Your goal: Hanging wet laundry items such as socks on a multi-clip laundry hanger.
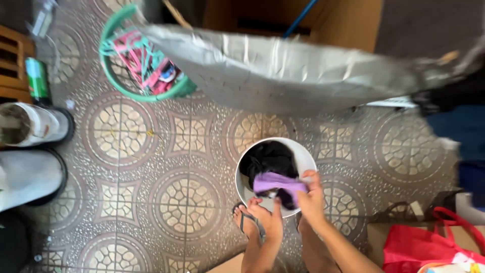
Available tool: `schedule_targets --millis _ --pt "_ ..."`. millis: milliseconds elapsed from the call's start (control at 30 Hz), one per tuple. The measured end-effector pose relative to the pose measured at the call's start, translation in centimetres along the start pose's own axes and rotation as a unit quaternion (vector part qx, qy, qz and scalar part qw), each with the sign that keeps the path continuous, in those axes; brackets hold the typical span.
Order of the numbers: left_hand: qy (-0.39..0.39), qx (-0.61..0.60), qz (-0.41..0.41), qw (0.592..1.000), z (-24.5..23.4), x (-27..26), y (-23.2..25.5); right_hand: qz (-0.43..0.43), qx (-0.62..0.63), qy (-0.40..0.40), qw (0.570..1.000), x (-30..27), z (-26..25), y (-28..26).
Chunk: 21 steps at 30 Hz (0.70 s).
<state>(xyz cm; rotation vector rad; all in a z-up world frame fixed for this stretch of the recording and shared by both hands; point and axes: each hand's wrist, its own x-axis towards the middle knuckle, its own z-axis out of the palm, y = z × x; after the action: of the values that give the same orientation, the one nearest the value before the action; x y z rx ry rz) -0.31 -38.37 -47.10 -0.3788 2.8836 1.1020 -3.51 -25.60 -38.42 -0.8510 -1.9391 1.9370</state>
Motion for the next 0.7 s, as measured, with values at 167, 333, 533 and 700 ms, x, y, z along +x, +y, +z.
schedule_targets --millis 167,333,533,700 --pt "-0.007 -0.3 -0.121 0.946 0.1 2.6 -0.2 0.215 0.06 -0.111 0.969 -3.1 1.0 -0.2" --pt "-0.085 -0.266 -0.083 0.957 -5.7 5.9 1.1 0.175 0.073 -0.094 0.977 0.6 -0.6 -3.9" --pt "-0.244 -0.472 -0.191 0.826 -12.7 5.4 4.0 0.253 0.23 -0.016 0.94 0.7 -3.7 -9.2" --pt "-0.286 -0.615 -0.288 0.676 -21.6 5.8 9.1 0.296 0.232 -0.003 0.927 -1.1 -8.5 -1.8"
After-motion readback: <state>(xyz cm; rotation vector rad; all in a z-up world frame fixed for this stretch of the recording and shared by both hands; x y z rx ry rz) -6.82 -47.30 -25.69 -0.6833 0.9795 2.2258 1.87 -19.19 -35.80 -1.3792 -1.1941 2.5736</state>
